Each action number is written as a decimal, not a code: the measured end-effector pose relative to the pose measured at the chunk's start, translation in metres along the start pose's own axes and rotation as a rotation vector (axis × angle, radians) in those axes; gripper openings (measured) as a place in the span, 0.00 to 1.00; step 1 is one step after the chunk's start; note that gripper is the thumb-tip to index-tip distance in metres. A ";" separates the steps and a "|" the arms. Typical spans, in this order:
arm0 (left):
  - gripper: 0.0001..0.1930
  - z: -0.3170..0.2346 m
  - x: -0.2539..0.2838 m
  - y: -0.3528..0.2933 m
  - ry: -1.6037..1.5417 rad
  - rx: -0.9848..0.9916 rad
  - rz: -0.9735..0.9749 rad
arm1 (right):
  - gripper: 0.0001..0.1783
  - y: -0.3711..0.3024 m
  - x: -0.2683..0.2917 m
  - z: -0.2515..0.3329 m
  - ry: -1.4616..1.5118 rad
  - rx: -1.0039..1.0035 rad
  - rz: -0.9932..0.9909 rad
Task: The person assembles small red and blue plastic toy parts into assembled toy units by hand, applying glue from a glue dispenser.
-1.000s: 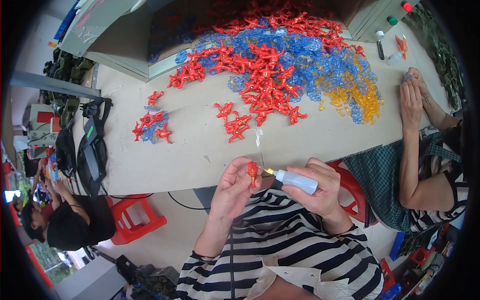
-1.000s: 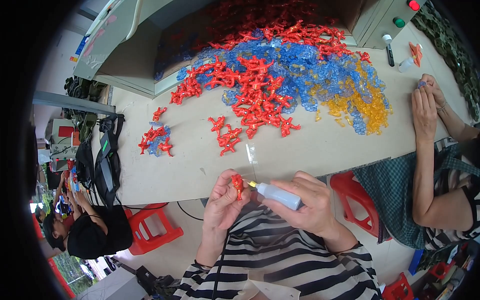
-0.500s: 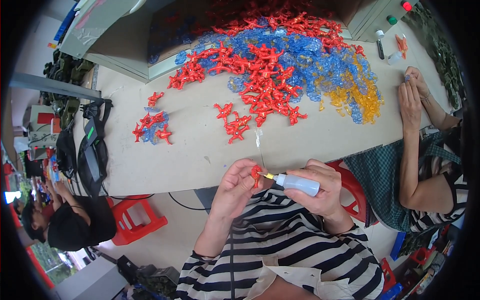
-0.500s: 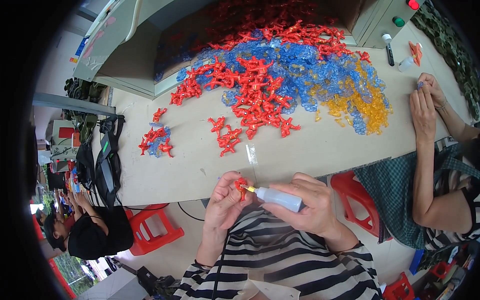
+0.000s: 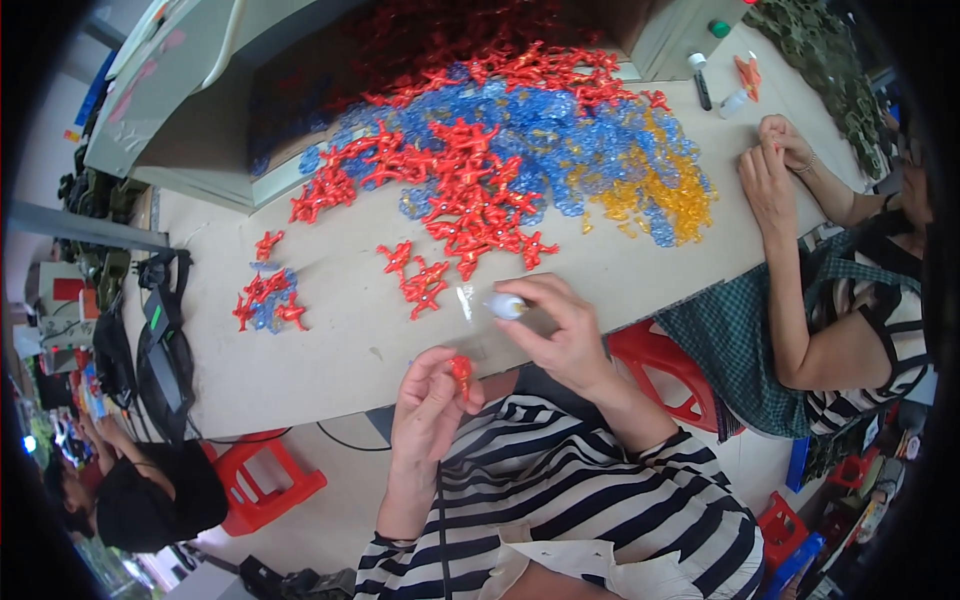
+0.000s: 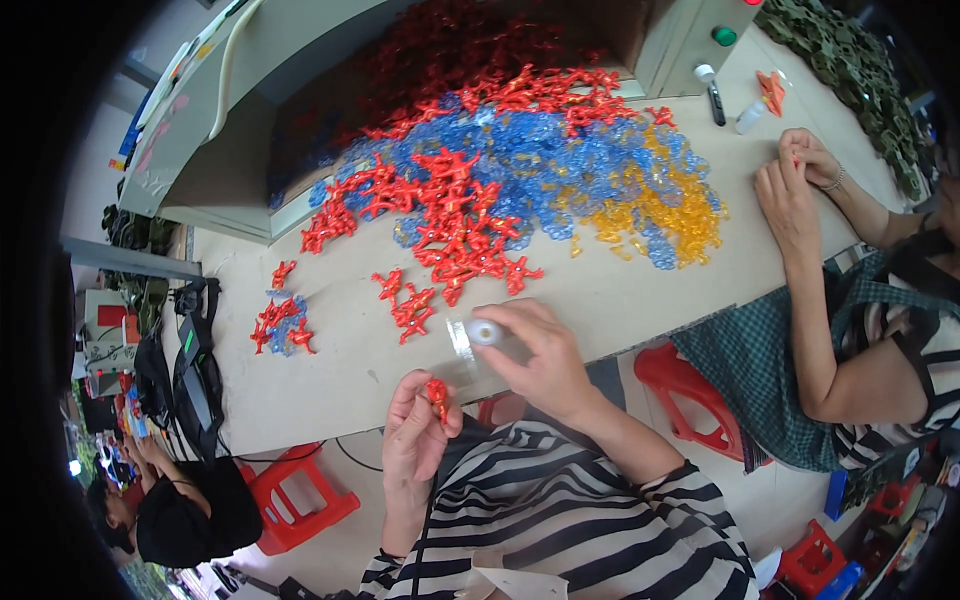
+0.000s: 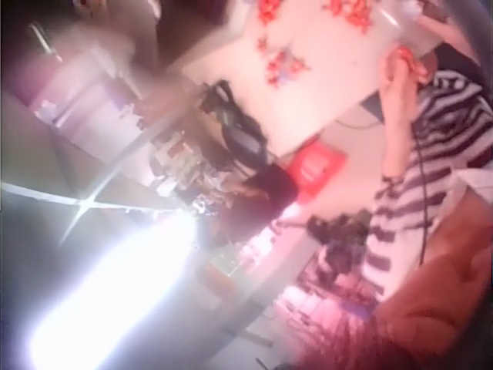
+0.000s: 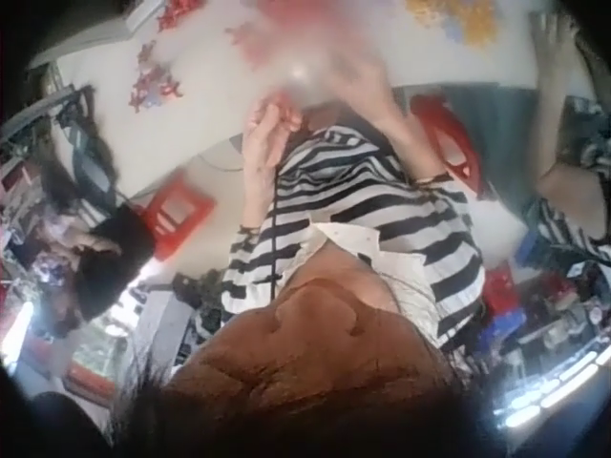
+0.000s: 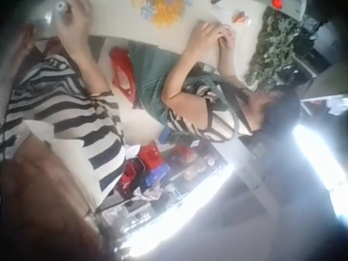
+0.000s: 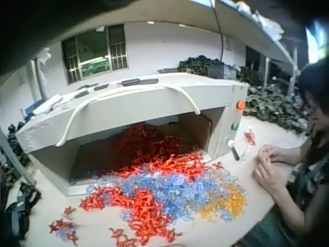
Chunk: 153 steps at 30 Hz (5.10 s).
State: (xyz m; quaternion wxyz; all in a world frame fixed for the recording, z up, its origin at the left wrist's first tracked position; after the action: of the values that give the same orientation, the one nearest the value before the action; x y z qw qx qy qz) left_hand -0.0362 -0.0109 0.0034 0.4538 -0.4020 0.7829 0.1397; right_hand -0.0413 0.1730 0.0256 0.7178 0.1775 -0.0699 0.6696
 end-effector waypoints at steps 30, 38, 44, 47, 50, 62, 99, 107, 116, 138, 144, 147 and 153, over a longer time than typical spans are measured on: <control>0.15 0.014 -0.015 0.005 0.027 0.166 0.087 | 0.16 -0.009 0.056 0.005 -0.536 -0.101 0.027; 0.12 0.020 -0.018 0.006 -0.038 0.192 0.110 | 0.22 -0.015 0.052 0.010 -0.127 -0.539 0.303; 0.11 0.025 -0.026 0.013 -0.136 0.232 0.158 | 0.17 -0.033 0.028 0.012 0.183 0.005 0.181; 0.11 0.026 -0.025 0.014 -0.190 0.225 0.183 | 0.17 -0.036 0.018 0.012 0.283 -0.007 0.223; 0.11 0.027 -0.021 0.012 -0.161 0.218 0.131 | 0.18 -0.037 0.019 0.012 0.223 -0.019 0.293; 0.13 0.025 -0.015 0.010 0.191 -0.070 0.057 | 0.13 -0.051 0.012 -0.002 0.907 -0.276 0.259; 0.08 -0.005 -0.032 0.013 1.094 -0.419 0.150 | 0.11 -0.057 -0.001 0.004 0.773 -0.247 0.256; 0.07 -0.004 -0.026 0.017 1.019 -0.407 0.249 | 0.15 -0.058 0.003 0.017 0.600 -0.263 0.196; 0.04 0.014 -0.019 0.018 0.667 -0.579 0.219 | 0.18 -0.061 0.003 0.030 0.544 -0.068 0.041; 0.02 0.002 -0.019 0.020 0.687 -0.456 0.362 | 0.16 -0.058 0.004 0.028 0.182 0.331 0.106; 0.02 -0.001 -0.024 0.019 0.596 -0.419 0.482 | 0.18 -0.054 0.002 0.030 0.278 0.370 0.155; 0.01 0.001 -0.021 0.020 0.523 -0.379 0.411 | 0.17 -0.055 -0.001 0.030 0.253 0.368 0.144; 0.04 -0.009 -0.027 0.019 0.812 -0.462 0.474 | 0.15 -0.056 0.000 0.028 0.261 0.304 0.118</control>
State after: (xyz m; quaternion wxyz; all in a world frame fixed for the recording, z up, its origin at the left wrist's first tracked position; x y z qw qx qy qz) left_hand -0.0491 0.0096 0.0273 -0.0309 -0.3252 0.9140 0.2406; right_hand 0.0182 0.1609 0.0423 0.6452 0.1910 0.1154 0.7307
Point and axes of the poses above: each hand's wrist, its own y-axis towards the middle knuckle, its own x-axis out of the back of the hand, z = x × y, the point moved 3 cm from there along y, towards the middle knuckle, and after that the axes turned 11 degrees about z, right-handed, at the moved point
